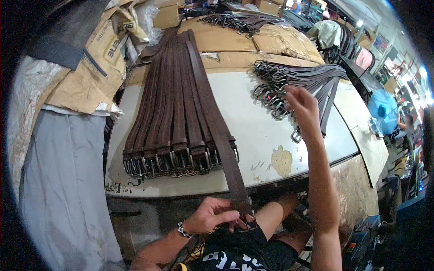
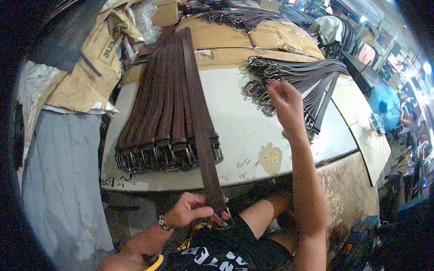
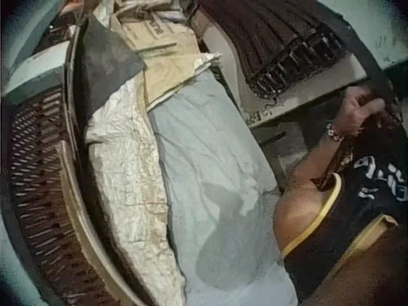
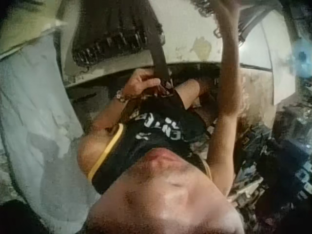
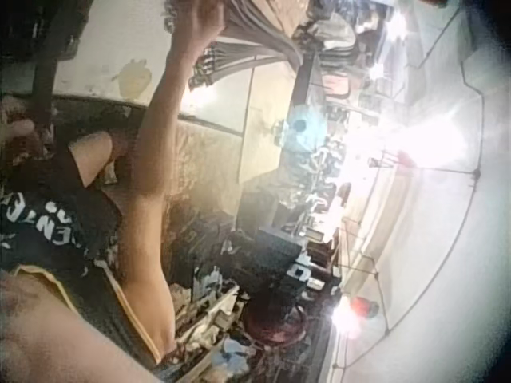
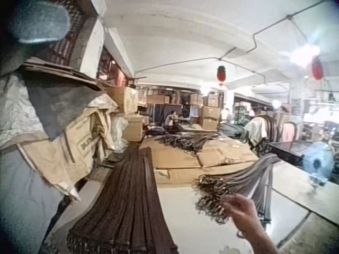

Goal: Using a green applicator to apply dye or edge finish to the belt edges near the buckle.

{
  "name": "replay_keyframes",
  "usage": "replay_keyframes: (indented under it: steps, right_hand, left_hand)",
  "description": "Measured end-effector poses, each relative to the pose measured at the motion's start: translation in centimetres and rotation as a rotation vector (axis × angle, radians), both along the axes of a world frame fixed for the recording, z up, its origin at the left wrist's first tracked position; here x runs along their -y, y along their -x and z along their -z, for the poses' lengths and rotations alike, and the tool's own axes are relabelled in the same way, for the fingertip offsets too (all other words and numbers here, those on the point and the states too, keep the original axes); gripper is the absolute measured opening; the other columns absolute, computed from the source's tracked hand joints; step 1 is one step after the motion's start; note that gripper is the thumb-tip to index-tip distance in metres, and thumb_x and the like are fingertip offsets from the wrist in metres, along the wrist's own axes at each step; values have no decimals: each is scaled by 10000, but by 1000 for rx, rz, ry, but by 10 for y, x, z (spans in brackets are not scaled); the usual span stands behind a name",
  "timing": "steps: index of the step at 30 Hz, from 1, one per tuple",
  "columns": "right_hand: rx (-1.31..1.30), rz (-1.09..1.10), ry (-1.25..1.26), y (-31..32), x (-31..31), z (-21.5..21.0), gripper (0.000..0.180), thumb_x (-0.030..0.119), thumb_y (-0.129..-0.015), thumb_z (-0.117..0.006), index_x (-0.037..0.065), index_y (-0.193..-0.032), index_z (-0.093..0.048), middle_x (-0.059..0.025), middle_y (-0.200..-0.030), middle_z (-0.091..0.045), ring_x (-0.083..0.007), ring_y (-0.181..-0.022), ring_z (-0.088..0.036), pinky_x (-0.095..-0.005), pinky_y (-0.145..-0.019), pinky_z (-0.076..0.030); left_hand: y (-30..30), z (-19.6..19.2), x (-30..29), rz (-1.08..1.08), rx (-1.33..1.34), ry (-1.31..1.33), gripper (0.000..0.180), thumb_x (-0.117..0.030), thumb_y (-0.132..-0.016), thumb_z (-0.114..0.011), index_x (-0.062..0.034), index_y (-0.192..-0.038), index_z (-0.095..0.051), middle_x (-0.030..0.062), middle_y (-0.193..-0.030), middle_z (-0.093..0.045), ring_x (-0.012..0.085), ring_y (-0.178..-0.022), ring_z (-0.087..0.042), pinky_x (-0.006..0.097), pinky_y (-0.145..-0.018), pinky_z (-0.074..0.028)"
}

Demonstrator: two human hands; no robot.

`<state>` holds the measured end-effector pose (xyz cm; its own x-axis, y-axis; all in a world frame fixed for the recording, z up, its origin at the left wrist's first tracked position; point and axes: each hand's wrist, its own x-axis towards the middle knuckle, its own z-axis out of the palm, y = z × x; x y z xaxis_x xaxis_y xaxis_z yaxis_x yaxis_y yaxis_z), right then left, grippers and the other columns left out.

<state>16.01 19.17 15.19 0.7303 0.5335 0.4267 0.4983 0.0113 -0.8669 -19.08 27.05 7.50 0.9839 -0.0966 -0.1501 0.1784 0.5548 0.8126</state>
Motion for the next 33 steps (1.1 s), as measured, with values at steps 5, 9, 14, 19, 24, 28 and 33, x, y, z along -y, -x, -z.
replay_keyframes:
  steps: [5,9,14,19,24,28,33]
  right_hand:
    - [-187,199,-18,16,113,28,144,124,-990,-625,-8,-1037,-660,-82,-1034,-721,-127,-883,-676,-258,-688,-503]
    - [-160,331,-24,29,194,56,140,127,-996,-616,1,-1044,-655,-86,-1064,-716,-144,-918,-688,-263,-679,-506]
    - [-220,487,-38,58,270,88,131,142,-1010,-612,13,-1021,-634,-55,-954,-683,-141,-884,-684,-255,-661,-505]
    - [-267,637,-69,95,327,139,123,130,-1024,-600,8,-1014,-610,-58,-932,-670,-139,-828,-671,-269,-711,-519]
    - [-324,737,-127,134,338,143,124,144,-1038,-575,27,-1019,-610,-41,-915,-658,-115,-793,-635,-261,-684,-500]
    - [-303,775,-173,139,339,139,120,148,-1044,-569,36,-1025,-610,-44,-917,-663,-106,-784,-633,-252,-676,-490]
    - [-365,764,-208,137,343,142,114,143,-1048,-567,36,-1031,-602,-48,-932,-674,-100,-785,-633,-242,-675,-487]
  left_hand:
    - [-35,-21,-15,-163,50,-117,448,-203,-1023,-524,76,-1374,-521,226,-1105,-721,272,-937,-742,320,-677,-580]
    - [-69,-38,-42,-424,-15,-45,403,-233,-1018,-481,20,-1309,-599,195,-1047,-742,192,-828,-748,277,-610,-567]
    - [-96,-49,-59,-546,-90,-223,306,-206,-1009,-510,-31,-1243,-600,144,-1033,-754,137,-812,-738,224,-570,-552]
    - [-84,-50,-34,-414,-225,-320,284,-172,-1009,-518,-18,-1242,-571,150,-982,-746,134,-743,-721,235,-552,-561]
    - [-66,-52,8,-344,-313,-360,326,-127,-1005,-504,4,-1303,-523,164,-952,-735,134,-676,-697,237,-523,-550]
    - [-71,-58,8,-402,-333,-413,318,-115,-996,-510,-4,-1293,-532,134,-931,-731,129,-649,-684,234,-490,-528]
    - [-106,-64,-39,-481,-273,-582,301,-114,-1003,-520,31,-1266,-538,137,-927,-733,120,-678,-670,234,-532,-526]
